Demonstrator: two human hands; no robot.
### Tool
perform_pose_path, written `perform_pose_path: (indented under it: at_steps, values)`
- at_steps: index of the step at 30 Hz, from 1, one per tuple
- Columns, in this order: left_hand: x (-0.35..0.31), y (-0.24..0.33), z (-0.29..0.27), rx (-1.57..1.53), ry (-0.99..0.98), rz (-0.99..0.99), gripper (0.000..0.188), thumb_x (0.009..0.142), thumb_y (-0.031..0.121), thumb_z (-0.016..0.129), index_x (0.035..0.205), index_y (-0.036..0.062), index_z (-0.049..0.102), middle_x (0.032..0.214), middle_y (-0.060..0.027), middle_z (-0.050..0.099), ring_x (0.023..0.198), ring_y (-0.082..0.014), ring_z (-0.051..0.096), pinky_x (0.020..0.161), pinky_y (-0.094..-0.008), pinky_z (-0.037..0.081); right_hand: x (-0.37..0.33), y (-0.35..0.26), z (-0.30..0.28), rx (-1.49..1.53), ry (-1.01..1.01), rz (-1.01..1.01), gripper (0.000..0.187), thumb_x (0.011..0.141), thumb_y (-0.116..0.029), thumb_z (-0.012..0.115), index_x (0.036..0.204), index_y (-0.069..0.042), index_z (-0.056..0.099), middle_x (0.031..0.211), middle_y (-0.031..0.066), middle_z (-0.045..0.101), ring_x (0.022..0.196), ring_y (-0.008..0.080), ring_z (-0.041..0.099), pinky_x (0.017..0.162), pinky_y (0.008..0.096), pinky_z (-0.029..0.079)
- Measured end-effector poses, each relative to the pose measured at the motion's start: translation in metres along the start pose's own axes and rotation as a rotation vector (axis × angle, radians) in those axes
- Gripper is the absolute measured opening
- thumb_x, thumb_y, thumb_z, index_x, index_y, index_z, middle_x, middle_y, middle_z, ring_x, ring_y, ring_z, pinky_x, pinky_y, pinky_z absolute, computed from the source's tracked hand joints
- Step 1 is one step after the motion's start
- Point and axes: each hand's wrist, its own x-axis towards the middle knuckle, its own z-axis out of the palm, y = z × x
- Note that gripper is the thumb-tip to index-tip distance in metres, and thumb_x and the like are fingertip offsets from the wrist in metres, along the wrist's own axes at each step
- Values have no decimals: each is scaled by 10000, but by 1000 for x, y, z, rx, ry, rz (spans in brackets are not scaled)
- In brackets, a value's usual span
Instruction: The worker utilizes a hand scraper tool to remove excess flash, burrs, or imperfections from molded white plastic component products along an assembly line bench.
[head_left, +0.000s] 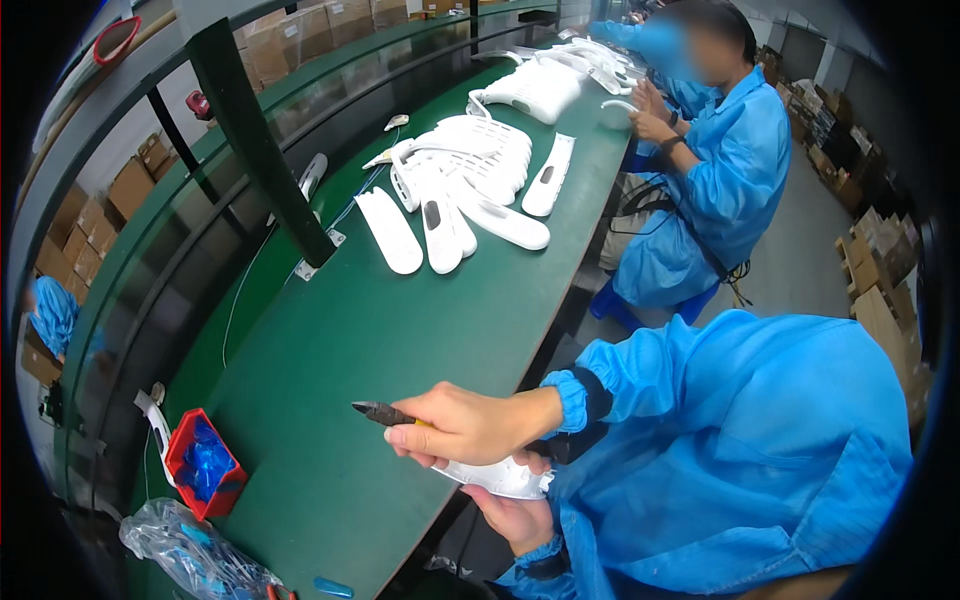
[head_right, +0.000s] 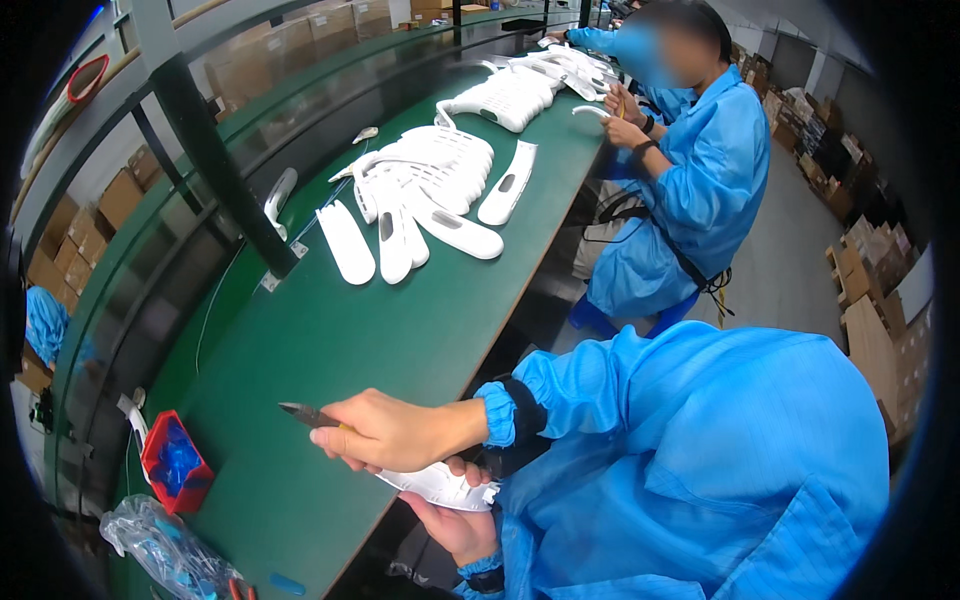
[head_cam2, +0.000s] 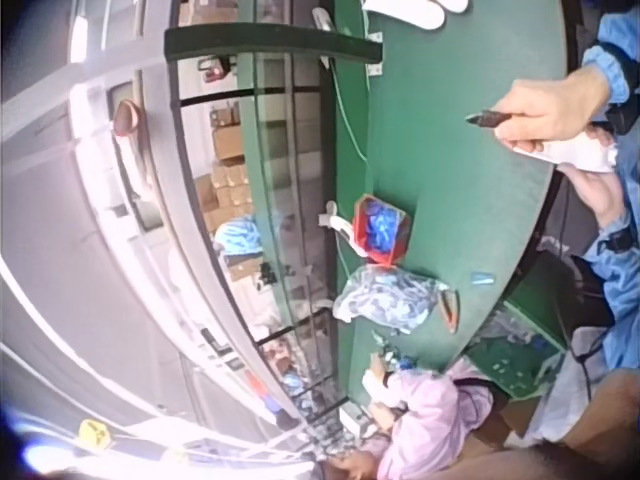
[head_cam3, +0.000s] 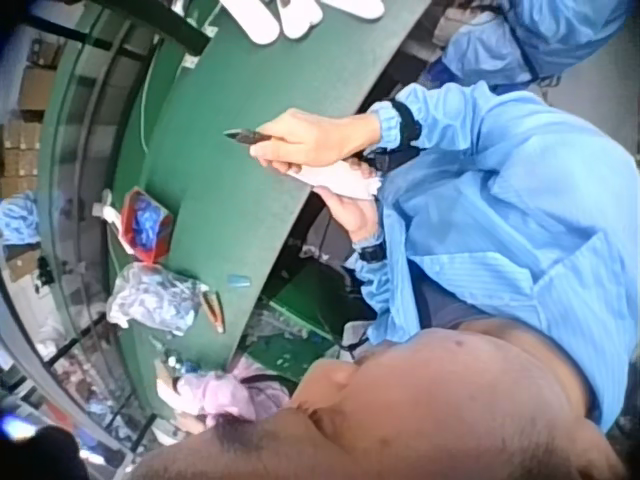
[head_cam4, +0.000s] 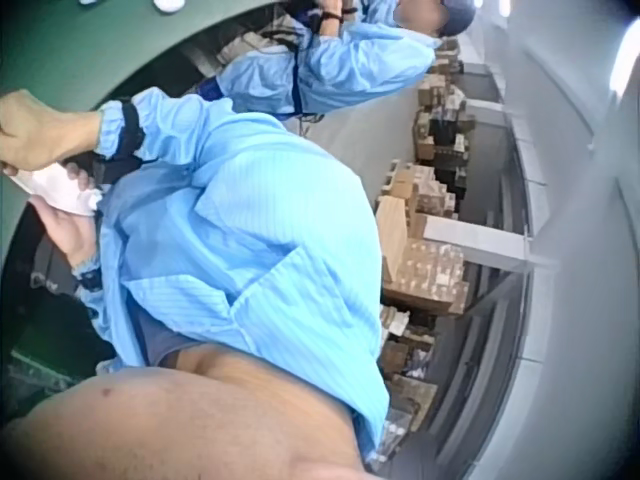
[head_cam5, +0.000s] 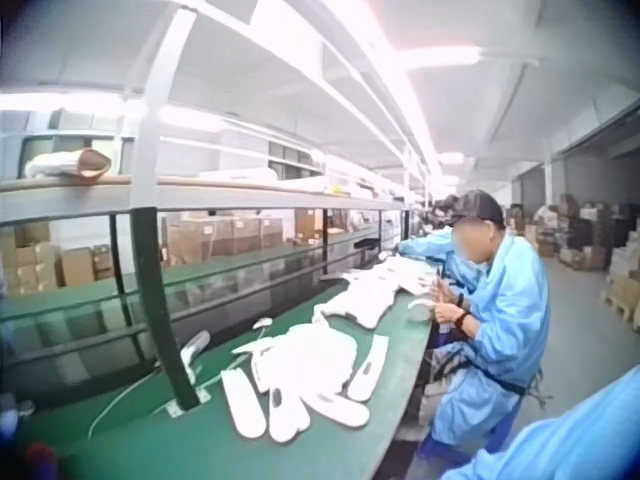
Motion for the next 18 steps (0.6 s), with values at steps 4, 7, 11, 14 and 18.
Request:
perform_pose_path:
  at_steps: [4,7,11,14,18]
  values:
    - [3,-1,-2,77,-6,26,668,986,668,236,1299,110,429,920,-97,546,766,-239,545,698,-383,441,1,6,5,-25,21,-5,313,1036,-271,455,927,18,502,631,60,546,536,142,556,522,303,475]
    - [2,-2,-8,103,-17,38,679,984,675,219,1273,103,445,917,-97,548,770,-240,555,687,-384,447,-1,13,12,-23,-18,6,300,1036,-265,462,955,23,493,631,63,551,538,146,555,519,304,472]
    - [0,-3,-12,123,-28,36,695,981,683,205,1245,95,466,919,-97,553,779,-238,563,686,-384,455,-1,14,14,-35,-8,-1,304,1039,-264,455,973,29,500,630,62,558,547,147,559,520,305,474]
    - [0,-5,-13,97,-16,43,689,983,675,222,1244,86,467,924,-102,559,783,-244,568,687,-387,461,-3,19,16,-37,6,16,296,1029,-256,475,977,33,517,625,105,561,537,190,556,516,330,464]
    - [2,-13,-14,91,129,76,651,1003,626,262,1255,64,470,980,-119,579,835,-261,584,709,-398,472,-4,19,19,-216,33,-80,275,990,-239,544,922,28,535,616,161,542,534,303,551,519,385,441]
